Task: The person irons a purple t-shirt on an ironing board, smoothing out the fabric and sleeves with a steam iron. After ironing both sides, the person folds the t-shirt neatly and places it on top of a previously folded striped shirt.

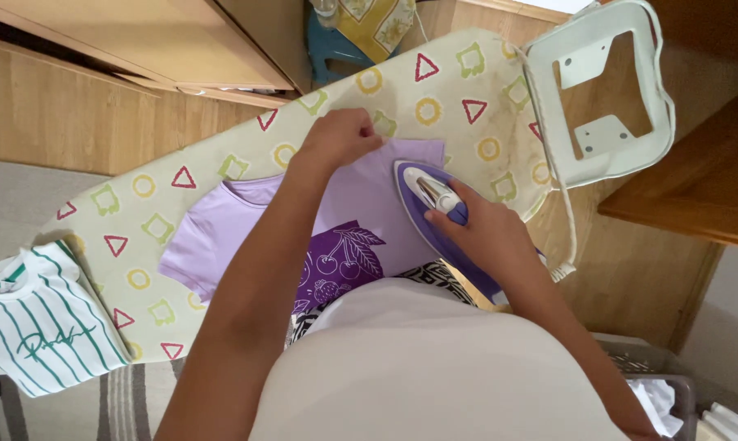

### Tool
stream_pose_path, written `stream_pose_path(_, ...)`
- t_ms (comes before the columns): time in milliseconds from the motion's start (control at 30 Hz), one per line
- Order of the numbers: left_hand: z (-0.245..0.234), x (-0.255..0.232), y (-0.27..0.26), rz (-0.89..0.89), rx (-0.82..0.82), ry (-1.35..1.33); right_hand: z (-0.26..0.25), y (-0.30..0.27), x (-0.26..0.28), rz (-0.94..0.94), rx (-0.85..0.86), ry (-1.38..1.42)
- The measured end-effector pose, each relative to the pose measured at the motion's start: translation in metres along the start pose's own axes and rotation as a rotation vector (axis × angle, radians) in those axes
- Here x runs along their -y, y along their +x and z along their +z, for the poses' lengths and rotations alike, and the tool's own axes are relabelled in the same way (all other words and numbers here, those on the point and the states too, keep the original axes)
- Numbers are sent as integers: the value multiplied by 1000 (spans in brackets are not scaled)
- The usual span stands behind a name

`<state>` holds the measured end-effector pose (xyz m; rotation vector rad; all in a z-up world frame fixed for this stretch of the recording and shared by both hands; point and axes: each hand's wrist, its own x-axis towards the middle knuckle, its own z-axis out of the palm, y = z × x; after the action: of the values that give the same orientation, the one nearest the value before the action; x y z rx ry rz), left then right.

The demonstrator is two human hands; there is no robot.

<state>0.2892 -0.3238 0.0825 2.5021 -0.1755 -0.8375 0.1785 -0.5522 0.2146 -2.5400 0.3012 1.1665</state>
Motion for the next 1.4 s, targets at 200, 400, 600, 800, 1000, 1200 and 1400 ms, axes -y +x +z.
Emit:
stream_pose_path(200, 55, 35, 36, -95, -106, 18, 3, 32, 21, -92, -99, 24)
stream_pose_path(400, 50, 41, 39, -42, -71, -29, -3, 10, 17, 14, -23, -18)
stream_pose_path(600, 60, 46, 46, -61, -104, -83, 1, 6, 10, 14, -15, -47)
stream_pose_path(800, 46, 34, 26, -103, -137, -203, 4, 39, 30, -98, -118, 0)
stream_pose_path(1000, 51, 37, 29, -38, -142, -126, -11, 51, 9, -69, -200, 4)
stream_pose_path(1200, 60, 43, 0, 133, -331, -112, -44, 76, -52, -54, -356, -11)
stream_pose_path(1400, 49, 100, -94, 161, -888, -51, -92, 87, -70, 56, -348, 104)
